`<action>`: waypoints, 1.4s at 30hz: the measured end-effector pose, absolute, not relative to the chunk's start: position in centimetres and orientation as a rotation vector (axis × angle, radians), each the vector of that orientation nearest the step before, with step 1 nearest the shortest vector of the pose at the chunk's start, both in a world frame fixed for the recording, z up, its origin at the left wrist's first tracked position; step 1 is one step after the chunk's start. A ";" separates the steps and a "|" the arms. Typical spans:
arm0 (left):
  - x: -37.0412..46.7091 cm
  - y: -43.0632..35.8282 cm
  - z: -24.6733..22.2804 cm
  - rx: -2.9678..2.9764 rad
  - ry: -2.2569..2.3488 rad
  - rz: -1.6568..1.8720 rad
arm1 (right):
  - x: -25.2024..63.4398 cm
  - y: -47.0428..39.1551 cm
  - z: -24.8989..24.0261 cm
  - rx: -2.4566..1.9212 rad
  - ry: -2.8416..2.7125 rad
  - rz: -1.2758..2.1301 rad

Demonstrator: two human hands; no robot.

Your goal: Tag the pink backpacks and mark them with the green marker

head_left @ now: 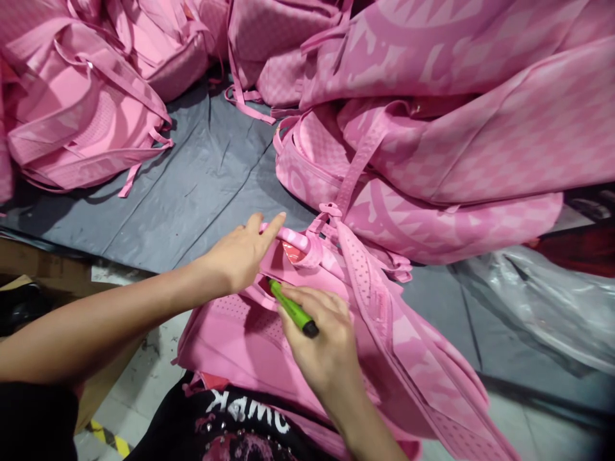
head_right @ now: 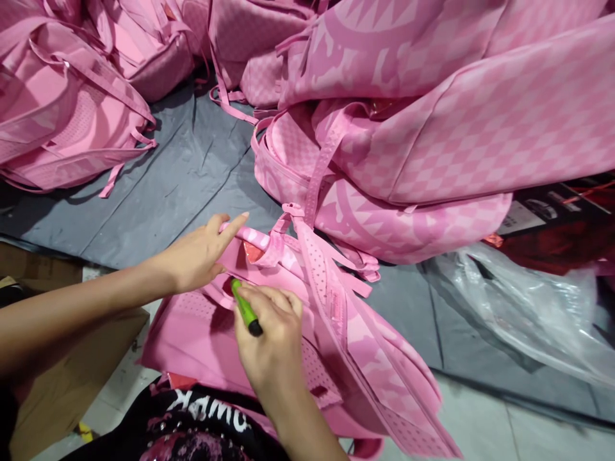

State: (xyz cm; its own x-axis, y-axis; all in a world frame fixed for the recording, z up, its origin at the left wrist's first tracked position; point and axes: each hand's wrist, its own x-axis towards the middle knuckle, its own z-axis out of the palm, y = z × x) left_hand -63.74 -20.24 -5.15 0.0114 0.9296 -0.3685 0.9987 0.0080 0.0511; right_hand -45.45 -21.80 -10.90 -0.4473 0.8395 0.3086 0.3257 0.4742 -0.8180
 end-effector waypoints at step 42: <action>-64.0 -20.6 -5.4 2.026 1.992 -0.223 | -46.2 -22.4 -10.5 -0.965 -1.931 0.888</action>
